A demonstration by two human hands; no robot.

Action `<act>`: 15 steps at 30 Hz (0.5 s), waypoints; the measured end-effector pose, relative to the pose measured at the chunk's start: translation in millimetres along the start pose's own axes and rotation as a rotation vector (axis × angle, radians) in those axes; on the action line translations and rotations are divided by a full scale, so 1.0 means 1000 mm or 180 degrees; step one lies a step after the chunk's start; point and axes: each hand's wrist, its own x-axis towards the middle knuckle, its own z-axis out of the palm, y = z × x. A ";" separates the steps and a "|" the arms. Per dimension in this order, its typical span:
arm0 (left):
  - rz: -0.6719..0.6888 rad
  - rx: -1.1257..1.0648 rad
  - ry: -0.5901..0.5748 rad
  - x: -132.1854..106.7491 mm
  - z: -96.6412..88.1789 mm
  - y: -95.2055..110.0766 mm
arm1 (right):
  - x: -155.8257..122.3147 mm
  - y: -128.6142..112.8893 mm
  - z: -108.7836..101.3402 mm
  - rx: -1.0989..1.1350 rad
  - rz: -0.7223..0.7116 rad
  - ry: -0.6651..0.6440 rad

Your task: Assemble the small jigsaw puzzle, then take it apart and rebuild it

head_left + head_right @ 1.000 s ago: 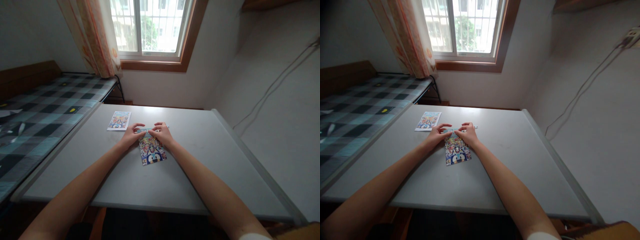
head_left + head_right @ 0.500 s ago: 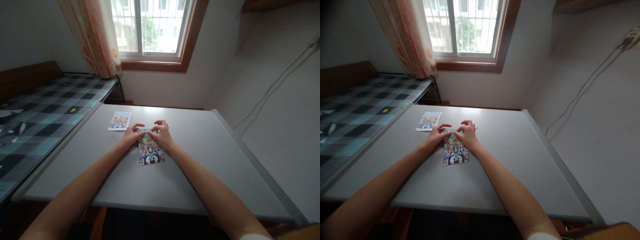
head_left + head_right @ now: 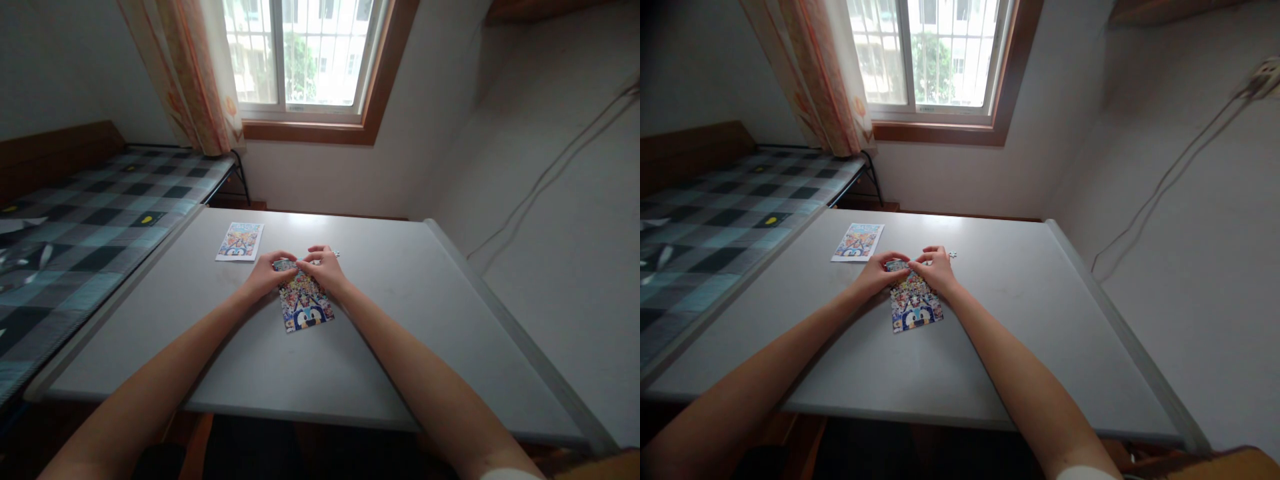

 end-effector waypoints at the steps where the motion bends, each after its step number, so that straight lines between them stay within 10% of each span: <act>1: 0.0021 -0.0018 0.0032 0.000 0.000 0.000 | 0.000 0.000 0.001 0.0015 0.0008 -0.0006; 15: 0.0034 -0.0040 -0.0100 -0.002 0.001 0.007 | -0.006 -0.016 0.002 -0.0393 0.0050 0.0104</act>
